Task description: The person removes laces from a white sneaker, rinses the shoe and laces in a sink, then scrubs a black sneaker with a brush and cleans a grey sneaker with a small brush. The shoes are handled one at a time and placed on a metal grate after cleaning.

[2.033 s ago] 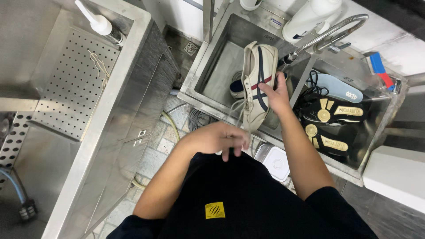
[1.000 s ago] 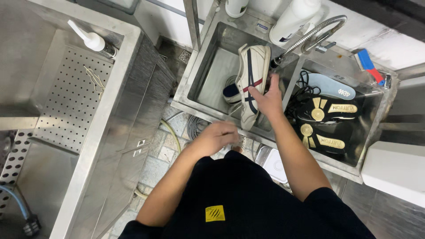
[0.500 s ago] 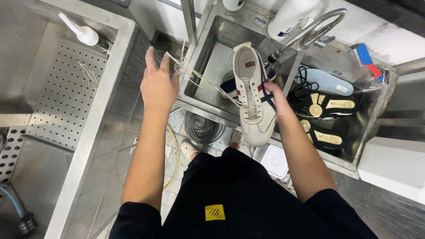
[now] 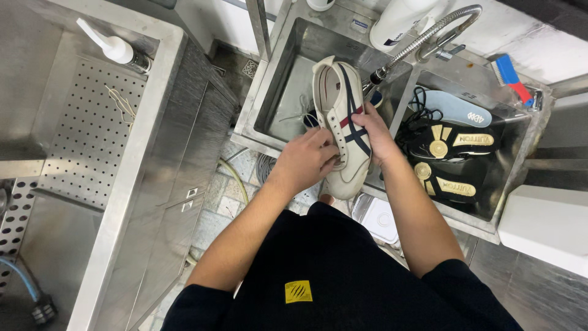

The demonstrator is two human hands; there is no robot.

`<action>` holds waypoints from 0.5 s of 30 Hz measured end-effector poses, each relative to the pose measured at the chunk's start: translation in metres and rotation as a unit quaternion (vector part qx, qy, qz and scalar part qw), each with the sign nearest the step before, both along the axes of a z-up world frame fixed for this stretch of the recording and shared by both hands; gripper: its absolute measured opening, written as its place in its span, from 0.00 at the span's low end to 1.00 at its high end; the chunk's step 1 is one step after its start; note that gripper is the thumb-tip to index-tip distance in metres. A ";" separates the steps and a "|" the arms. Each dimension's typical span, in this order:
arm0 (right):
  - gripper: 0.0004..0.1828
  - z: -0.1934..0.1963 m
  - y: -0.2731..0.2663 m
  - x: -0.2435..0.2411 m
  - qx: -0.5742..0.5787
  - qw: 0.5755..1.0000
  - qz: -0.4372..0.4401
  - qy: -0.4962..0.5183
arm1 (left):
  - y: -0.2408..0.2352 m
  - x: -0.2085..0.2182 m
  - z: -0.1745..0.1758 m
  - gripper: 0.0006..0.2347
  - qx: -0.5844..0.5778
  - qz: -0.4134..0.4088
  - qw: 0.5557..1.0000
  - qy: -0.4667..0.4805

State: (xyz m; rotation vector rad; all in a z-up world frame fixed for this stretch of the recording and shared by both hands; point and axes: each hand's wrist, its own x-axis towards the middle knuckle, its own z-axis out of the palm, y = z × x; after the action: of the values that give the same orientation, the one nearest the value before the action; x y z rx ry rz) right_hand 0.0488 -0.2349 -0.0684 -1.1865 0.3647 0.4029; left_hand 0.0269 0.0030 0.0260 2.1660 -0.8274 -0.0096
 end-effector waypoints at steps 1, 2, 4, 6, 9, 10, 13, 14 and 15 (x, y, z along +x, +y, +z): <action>0.26 0.000 0.001 0.000 -0.002 1.000 0.000 0.006 | 0.000 0.000 -0.004 0.06 0.005 -0.002 1.000 0.003; 0.25 -0.001 0.003 0.001 -0.005 1.000 0.000 0.013 | -0.001 -0.001 -0.008 0.05 0.009 -0.001 1.000 -0.006; 0.25 -0.003 0.006 0.002 -0.025 1.000 0.001 0.019 | -0.002 -0.003 -0.015 0.05 0.018 0.003 1.000 -0.023; 0.25 -0.006 0.008 0.004 -0.060 0.998 0.001 0.019 | 0.003 -0.003 -0.022 0.06 0.030 -0.004 1.000 -0.003; 0.30 -0.011 0.013 0.002 -0.169 0.983 0.013 -0.065 | 0.005 -0.008 -0.030 0.07 0.080 0.007 0.997 -0.015; 0.31 -0.014 0.015 0.004 -0.183 0.978 0.022 -0.098 | 0.005 -0.009 -0.033 0.08 0.101 0.013 0.994 -0.027; 0.32 -0.023 0.021 0.007 -0.199 0.966 0.036 -0.159 | 0.002 -0.005 -0.035 0.09 0.124 0.025 0.992 0.025; 0.31 -0.025 0.022 0.007 -0.186 0.970 0.036 -0.155 | 0.004 -0.004 -0.034 0.09 0.112 0.019 0.992 0.057; 0.31 -0.027 0.024 0.008 -0.172 0.973 0.036 -0.151 | 0.009 -0.004 -0.032 0.09 0.100 0.014 0.991 0.088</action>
State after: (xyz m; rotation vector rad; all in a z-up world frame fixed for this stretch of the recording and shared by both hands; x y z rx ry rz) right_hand 0.0569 -0.2107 -0.0953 -1.5793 0.1271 0.2197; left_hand 0.0233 0.0122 -0.0057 2.3244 -0.7192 -0.2770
